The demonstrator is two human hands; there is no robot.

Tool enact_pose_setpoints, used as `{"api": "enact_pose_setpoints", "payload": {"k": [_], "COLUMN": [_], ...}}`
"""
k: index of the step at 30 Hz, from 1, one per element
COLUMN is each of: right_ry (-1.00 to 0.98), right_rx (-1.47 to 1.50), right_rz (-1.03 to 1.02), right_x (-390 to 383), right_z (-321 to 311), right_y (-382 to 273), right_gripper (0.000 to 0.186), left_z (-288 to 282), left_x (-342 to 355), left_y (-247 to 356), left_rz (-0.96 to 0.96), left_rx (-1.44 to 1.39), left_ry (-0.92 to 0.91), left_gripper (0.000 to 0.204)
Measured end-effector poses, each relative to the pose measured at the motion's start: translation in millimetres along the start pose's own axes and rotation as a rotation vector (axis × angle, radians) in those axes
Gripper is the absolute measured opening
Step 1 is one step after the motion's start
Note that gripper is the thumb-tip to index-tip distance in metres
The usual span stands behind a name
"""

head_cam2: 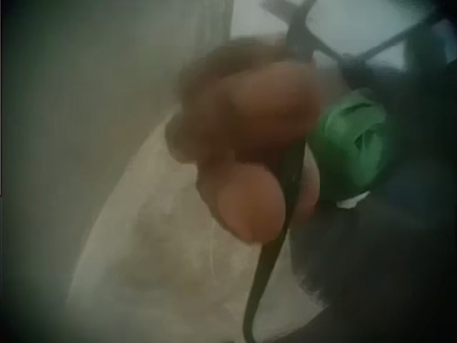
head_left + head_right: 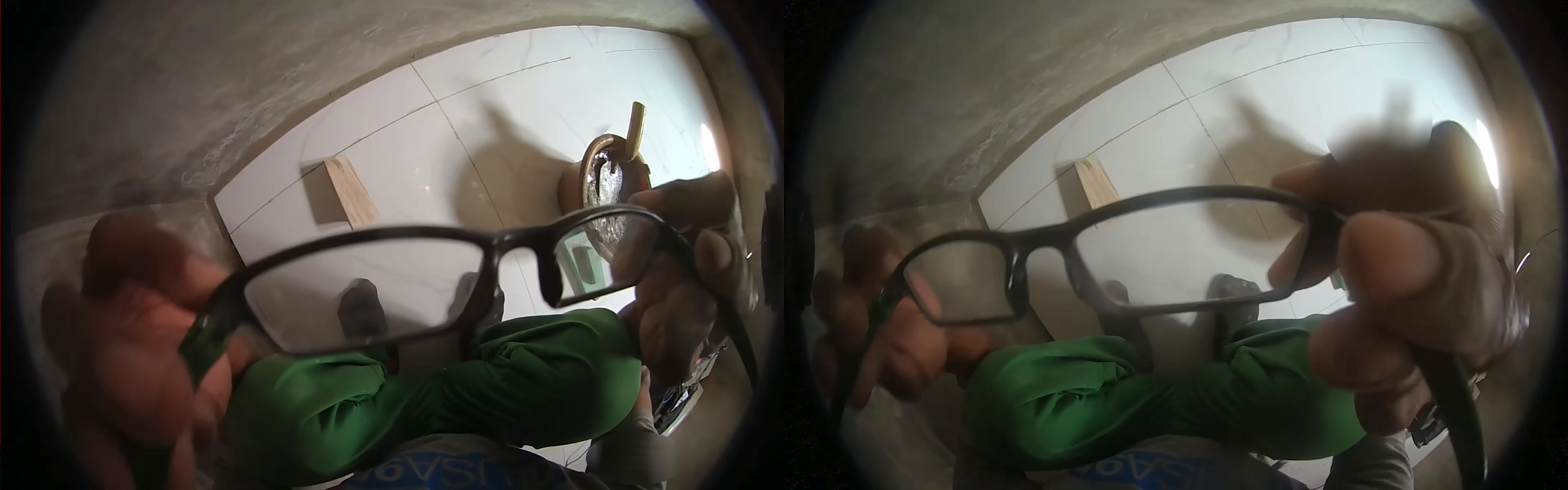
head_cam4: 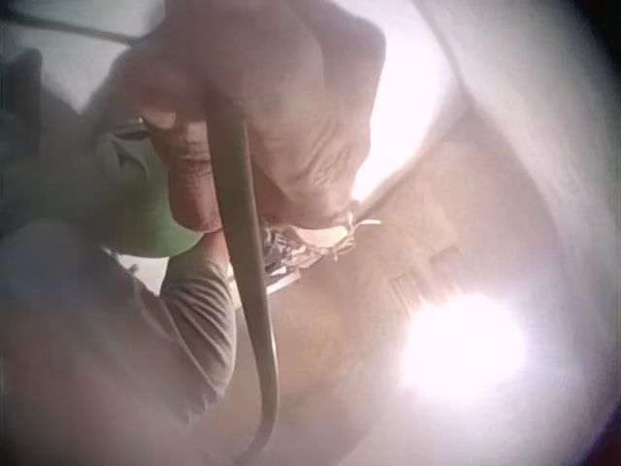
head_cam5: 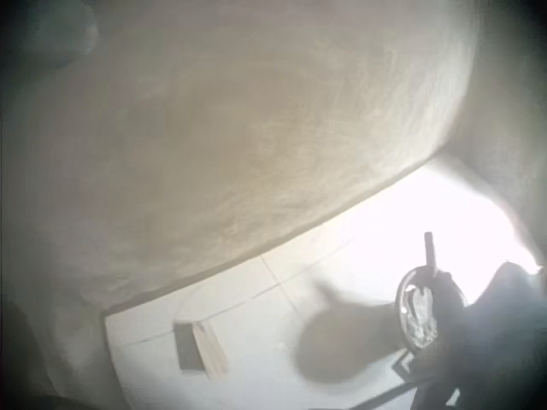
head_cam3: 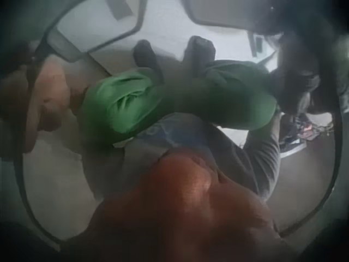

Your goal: The person applies grout to the joints between floor tiles and a wall using a trowel and a wooden float, repeatedly dipping the trowel into a bucket of mixture.

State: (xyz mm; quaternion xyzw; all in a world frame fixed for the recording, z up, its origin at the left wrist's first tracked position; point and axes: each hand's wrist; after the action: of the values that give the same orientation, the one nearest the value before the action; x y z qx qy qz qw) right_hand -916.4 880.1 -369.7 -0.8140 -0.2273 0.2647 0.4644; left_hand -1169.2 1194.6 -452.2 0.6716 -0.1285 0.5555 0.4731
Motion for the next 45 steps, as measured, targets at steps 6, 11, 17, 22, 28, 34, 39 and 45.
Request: {"api": "enact_pose_setpoints", "payload": {"k": [6, 11, 17, 22, 28, 34, 39, 45], "right_ry": [0.009, 0.168, 0.291, 0.306, 0.343, 0.342, 0.340, 0.412], "right_rx": [0.130, 0.048, -0.071, -0.067, -0.139, -0.114, -0.169, -0.371], "right_rz": [-0.928, -0.809, -0.734, -0.696, -0.670, -0.664, -0.637, -0.706], "right_x": [31, 6, 0, -4, -1, -2, 3, -8], "right_z": [33, 11, -1, 0, -7, -6, -10, -40], "right_y": [69, 78, 97, 109, 110, 113, 123, 110], "right_gripper": [0.047, 0.047, 0.046, 0.045, 0.044, 0.044, 0.043, 0.042], "left_z": [10, 1, 1, -3, -1, 2, -6, -24], "left_x": [-39, -25, -36, -35, -40, -30, -39, -19], "left_y": [-16, 9, 4, 8, -2, 14, 13, -10], "left_rz": [-0.112, -0.127, -0.160, -0.170, -0.192, -0.201, -0.263, -0.306], "left_rx": [0.181, 0.273, 0.289, 0.333, 0.342, 0.384, 0.450, 0.659], "left_ry": [-0.027, -0.071, -0.062, -0.079, -0.048, -0.086, -0.093, -0.027], "left_gripper": [0.032, 0.033, 0.033, 0.034, 0.035, 0.036, 0.037, 0.038]}}
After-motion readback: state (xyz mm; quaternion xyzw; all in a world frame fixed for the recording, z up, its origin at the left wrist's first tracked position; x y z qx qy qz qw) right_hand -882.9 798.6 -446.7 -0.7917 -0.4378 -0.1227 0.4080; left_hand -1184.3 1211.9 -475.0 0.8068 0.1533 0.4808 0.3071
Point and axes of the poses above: each hand's wrist, its own x-axis towards the middle knuckle, its own z-axis out of the palm, y = z × x, and after that the axes turned 9 degrees about y, right-handed
